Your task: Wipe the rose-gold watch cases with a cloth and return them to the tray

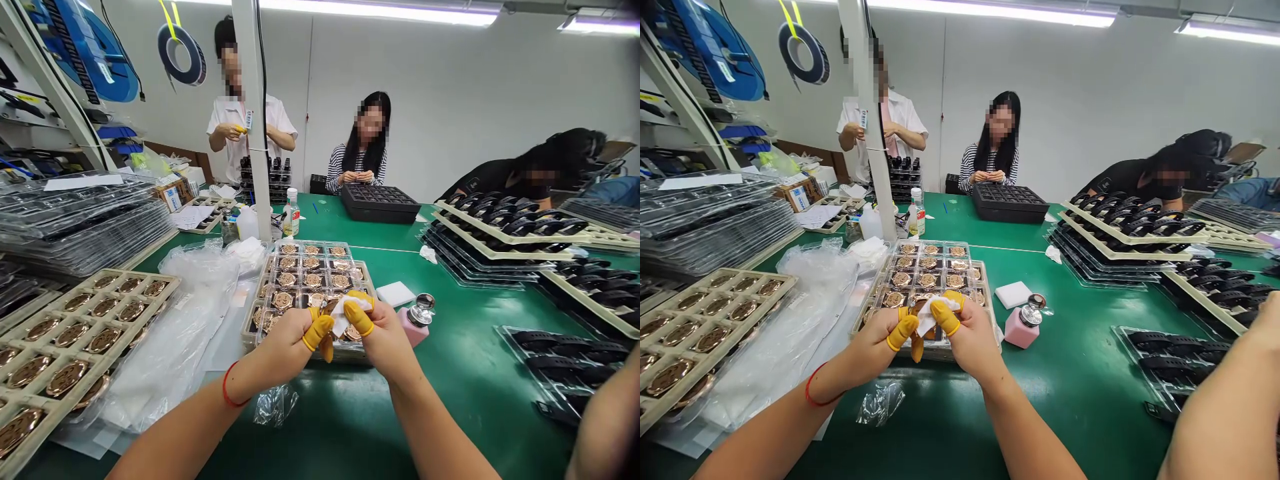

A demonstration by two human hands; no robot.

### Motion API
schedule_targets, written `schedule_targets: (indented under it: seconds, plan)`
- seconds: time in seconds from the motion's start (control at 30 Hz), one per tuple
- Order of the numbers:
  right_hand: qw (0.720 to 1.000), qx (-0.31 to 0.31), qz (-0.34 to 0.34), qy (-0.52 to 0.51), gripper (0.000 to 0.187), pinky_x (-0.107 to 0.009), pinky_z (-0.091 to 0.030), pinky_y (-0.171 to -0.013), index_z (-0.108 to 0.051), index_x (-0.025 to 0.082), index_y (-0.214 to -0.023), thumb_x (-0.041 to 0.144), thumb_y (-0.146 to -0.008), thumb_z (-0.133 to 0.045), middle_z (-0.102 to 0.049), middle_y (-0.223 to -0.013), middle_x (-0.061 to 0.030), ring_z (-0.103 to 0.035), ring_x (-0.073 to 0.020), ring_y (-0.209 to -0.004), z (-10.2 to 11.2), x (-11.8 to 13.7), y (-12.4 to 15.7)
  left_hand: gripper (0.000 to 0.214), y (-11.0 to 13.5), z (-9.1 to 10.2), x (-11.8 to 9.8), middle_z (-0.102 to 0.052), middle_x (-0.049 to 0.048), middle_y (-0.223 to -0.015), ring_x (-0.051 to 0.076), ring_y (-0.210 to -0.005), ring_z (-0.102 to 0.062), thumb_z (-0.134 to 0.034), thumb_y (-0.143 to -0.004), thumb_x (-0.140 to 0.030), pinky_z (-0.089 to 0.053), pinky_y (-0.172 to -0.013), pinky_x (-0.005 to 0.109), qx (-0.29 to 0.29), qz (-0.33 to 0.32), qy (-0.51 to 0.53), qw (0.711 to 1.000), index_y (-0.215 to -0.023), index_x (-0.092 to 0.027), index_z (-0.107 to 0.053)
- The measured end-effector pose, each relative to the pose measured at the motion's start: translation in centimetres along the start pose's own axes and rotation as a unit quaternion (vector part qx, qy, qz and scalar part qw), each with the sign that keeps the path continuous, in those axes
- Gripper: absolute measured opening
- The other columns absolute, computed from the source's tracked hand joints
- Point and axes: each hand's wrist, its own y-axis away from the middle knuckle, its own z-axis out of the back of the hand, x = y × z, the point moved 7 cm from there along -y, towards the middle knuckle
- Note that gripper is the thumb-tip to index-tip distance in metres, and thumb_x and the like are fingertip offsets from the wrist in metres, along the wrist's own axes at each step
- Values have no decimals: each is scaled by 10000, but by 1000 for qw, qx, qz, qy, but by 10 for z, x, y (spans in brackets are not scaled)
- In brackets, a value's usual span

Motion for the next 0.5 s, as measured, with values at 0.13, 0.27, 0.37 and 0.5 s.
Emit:
schedule_targets:
  seconds: [0.13,0.27,0.37,0.5]
  plan:
    - [1000,23,-2,-4,336,-290,-464,-678,-677,198,-752,478,-877,-539,-656,-766,-26,-572,-171,-702,-3,0,-1,510,1,3,3,-625,20,-631,132,-613,-561,-355,-960,-462,-426,-623,239,-4,26,-7,1000,-608,-155,-560]
    - [998,24,-16,-51,258,-312,-483,-761,-685,238,-991,435,-875,-564,-677,-936,-47,-602,-198,-840,-5,-2,-1,450,-1,2,6,-617,21,-642,138,-599,-555,-346,-964,-379,-413,-588,242,5,31,-84,996,-639,-159,-566]
    - [999,-24,13,-25,181,-308,-470,-819,-696,264,-986,360,-849,-627,-677,-942,-29,-600,-182,-859,1,2,0,312,-2,10,6,-643,51,-755,181,-678,-582,-393,-939,-336,-431,-612,273,-57,29,-193,979,-809,-159,-615]
    - [997,-46,25,-56,90,-276,-478,-727,-722,255,-820,299,-745,-744,-670,-810,-4,-586,-158,-743,-1,2,2,188,-2,11,1,-671,77,-835,216,-752,-604,-465,-906,-240,-458,-669,313,-91,-15,-260,961,-962,-158,-625]
